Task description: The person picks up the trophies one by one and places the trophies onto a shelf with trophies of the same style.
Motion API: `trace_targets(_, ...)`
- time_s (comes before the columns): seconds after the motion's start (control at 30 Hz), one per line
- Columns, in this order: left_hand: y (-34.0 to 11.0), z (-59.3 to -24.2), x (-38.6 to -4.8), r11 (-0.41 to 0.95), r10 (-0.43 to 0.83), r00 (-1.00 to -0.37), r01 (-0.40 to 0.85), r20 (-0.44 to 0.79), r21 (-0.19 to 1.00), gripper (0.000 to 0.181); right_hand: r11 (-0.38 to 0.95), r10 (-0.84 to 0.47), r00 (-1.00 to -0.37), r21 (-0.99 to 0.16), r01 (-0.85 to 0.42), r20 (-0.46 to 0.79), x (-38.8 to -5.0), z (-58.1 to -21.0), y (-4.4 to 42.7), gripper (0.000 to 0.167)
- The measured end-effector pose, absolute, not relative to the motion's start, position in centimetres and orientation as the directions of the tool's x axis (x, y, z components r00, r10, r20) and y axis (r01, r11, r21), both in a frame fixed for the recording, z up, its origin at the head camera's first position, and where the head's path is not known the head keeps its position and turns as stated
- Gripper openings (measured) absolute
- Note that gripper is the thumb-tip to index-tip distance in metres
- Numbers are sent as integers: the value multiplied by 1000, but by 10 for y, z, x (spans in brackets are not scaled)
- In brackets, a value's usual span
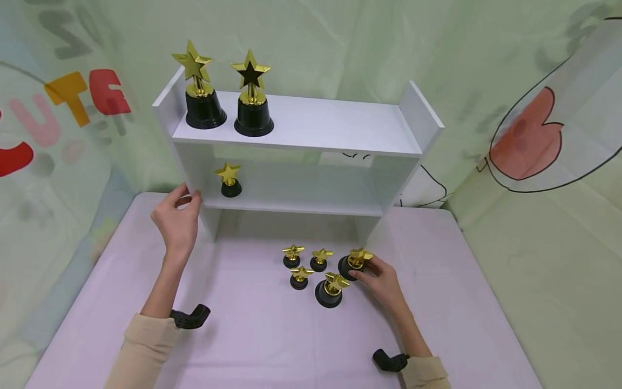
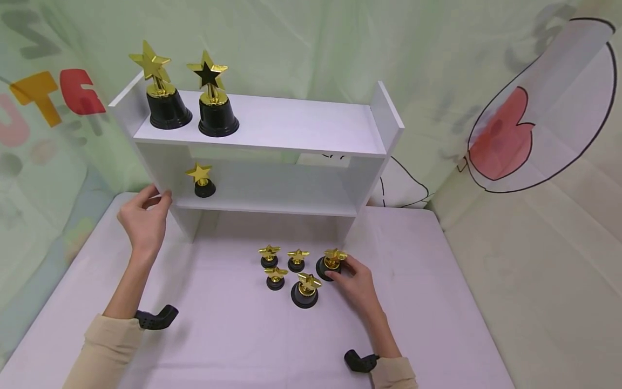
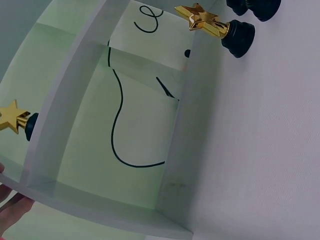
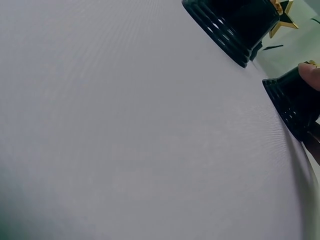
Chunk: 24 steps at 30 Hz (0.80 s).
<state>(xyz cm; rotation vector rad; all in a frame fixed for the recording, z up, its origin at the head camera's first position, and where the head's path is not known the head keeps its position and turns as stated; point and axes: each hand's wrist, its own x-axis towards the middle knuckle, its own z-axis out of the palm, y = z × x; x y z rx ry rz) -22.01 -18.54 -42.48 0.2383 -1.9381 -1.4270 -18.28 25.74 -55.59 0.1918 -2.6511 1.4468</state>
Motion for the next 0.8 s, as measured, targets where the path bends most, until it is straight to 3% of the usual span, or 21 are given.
trace_targets(0.33,-184,-423,-220,380,-532,-732,244,427,892,27,516,-69,-982,-836,-184,174,-180,-545,257,46)
trace_targets(0.8,-183,-422,-218,388,-530,-731,241,430,889,27,538,-45,-995,-837,-99,88,-169,-517,260,51)
